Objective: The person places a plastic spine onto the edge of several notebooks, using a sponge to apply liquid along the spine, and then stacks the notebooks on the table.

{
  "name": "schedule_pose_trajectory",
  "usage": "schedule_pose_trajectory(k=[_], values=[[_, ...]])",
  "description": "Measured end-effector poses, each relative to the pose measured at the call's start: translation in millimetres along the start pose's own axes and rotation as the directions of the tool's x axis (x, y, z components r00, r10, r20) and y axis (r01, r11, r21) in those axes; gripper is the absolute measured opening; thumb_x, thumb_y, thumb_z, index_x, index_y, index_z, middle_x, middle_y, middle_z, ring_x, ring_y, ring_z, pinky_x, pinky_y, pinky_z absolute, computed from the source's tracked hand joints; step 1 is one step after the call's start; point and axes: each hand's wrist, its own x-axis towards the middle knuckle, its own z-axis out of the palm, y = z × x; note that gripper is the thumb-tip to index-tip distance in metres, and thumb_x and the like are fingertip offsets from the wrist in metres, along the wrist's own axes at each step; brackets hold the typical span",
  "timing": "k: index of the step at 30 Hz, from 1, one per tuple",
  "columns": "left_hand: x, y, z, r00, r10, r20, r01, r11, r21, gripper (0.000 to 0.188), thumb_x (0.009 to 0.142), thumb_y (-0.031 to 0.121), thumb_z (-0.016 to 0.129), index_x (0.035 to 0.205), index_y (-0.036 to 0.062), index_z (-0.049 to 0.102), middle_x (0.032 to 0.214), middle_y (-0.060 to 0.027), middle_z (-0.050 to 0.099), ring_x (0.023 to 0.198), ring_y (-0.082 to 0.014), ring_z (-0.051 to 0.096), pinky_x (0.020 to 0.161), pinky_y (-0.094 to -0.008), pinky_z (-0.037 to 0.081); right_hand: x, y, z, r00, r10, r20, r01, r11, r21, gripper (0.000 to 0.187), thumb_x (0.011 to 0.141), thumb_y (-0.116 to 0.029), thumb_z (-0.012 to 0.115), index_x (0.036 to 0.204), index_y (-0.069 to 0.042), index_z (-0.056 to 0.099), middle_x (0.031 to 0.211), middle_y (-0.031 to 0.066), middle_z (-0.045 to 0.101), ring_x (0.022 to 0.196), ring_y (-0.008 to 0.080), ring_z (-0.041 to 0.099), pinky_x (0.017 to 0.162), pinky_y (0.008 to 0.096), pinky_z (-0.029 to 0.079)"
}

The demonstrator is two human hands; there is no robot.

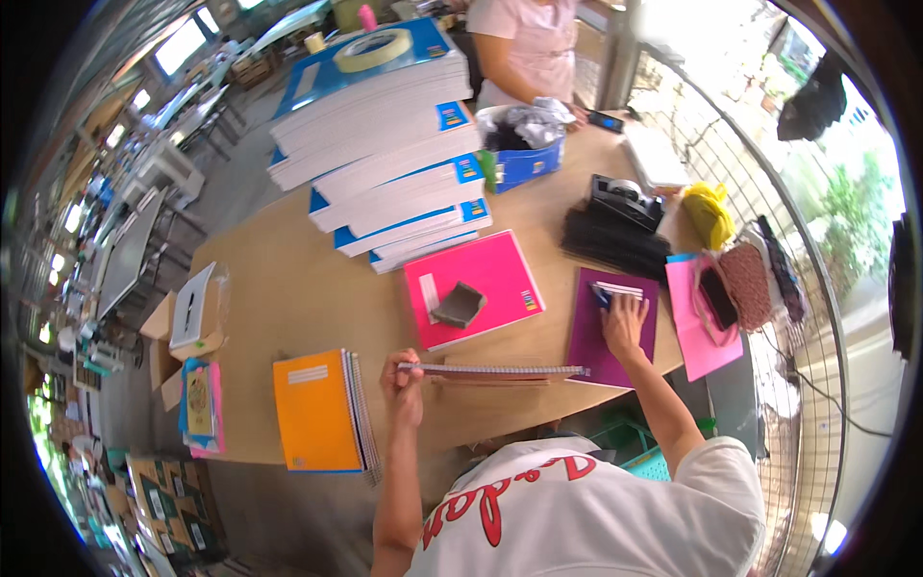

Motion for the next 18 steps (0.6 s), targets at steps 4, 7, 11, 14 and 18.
schedule_pose_trajectory(k=[4, 7, 11, 14, 18], values=[[3, -1, -12, 1.0, 0.007, -0.013, -0.007, 1.0, 0.03, 0.027, 0.085, 0.011, 0.079, 0.104, 0.0072, 0.061, 0.105, -0.0012, 0.058, 0.094, -0.0095, 0.05, 0.084, -0.025, 0.039, 22, -21, -36, 0.995, 0.045, -0.089, 0.024, 0.755, 0.655, 0.043, 0.096, -0.022, 0.058, 0.132, 0.001, 0.05, 0.121, 0.0223, 0.053, 0.115, 0.0383, 0.051, 0.102, 0.0455, 0.041], [1, 2, -8, 0.999, -0.035, -0.003, 0.035, 0.999, -0.037, 0.023, 0.087, 0.006, 0.076, 0.106, 0.006, 0.063, 0.108, -0.0024, 0.06, 0.098, -0.0093, 0.052, 0.086, -0.0252, 0.041, 54, -94, -127, 0.966, -0.243, -0.085, 0.158, 0.301, 0.94, 0.047, 0.099, -0.025, 0.055, 0.137, 0.002, 0.048, 0.116, 0.0217, 0.057, 0.104, 0.0379, 0.057, 0.096, 0.0418, 0.045], [3, 7, -6, 0.998, -0.025, 0.052, 0.027, 0.999, -0.033, 0.027, 0.088, 0.001, 0.072, 0.113, 0.0056, 0.062, 0.11, -0.004, 0.063, 0.099, -0.0092, 0.057, 0.085, -0.0241, 0.044, 74, -185, -212, 0.602, -0.762, -0.239, 0.706, 0.368, 0.605, 0.041, 0.088, -0.023, 0.069, 0.123, -0.004, 0.056, 0.11, 0.017, 0.06, 0.102, 0.0352, 0.06, 0.09, 0.0431, 0.049], [1, 6, -8, 0.998, -0.041, 0.049, 0.042, 0.999, -0.017, 0.033, 0.088, -0.001, 0.07, 0.118, 0.0058, 0.06, 0.109, -0.0049, 0.065, 0.097, -0.0086, 0.059, 0.079, -0.0224, 0.046, 68, -231, -247, 0.423, -0.893, -0.152, 0.821, 0.307, 0.482, 0.038, 0.087, -0.027, 0.069, 0.119, -0.009, 0.059, 0.108, 0.012, 0.06, 0.107, 0.0301, 0.059, 0.099, 0.0476, 0.045], [3, 5, -5, 0.998, -0.052, 0.03, 0.054, 0.996, -0.071, 0.04, 0.088, -0.002, 0.07, 0.124, 0.0065, 0.057, 0.114, -0.0047, 0.065, 0.095, -0.0067, 0.06, 0.071, -0.0196, 0.047, 68, -271, -256, 0.068, -0.958, -0.278, 0.997, 0.056, 0.053, 0.038, 0.08, -0.03, 0.071, 0.114, -0.016, 0.063, 0.109, 0.001, 0.061, 0.115, 0.0207, 0.056, 0.116, 0.0593, 0.027]])
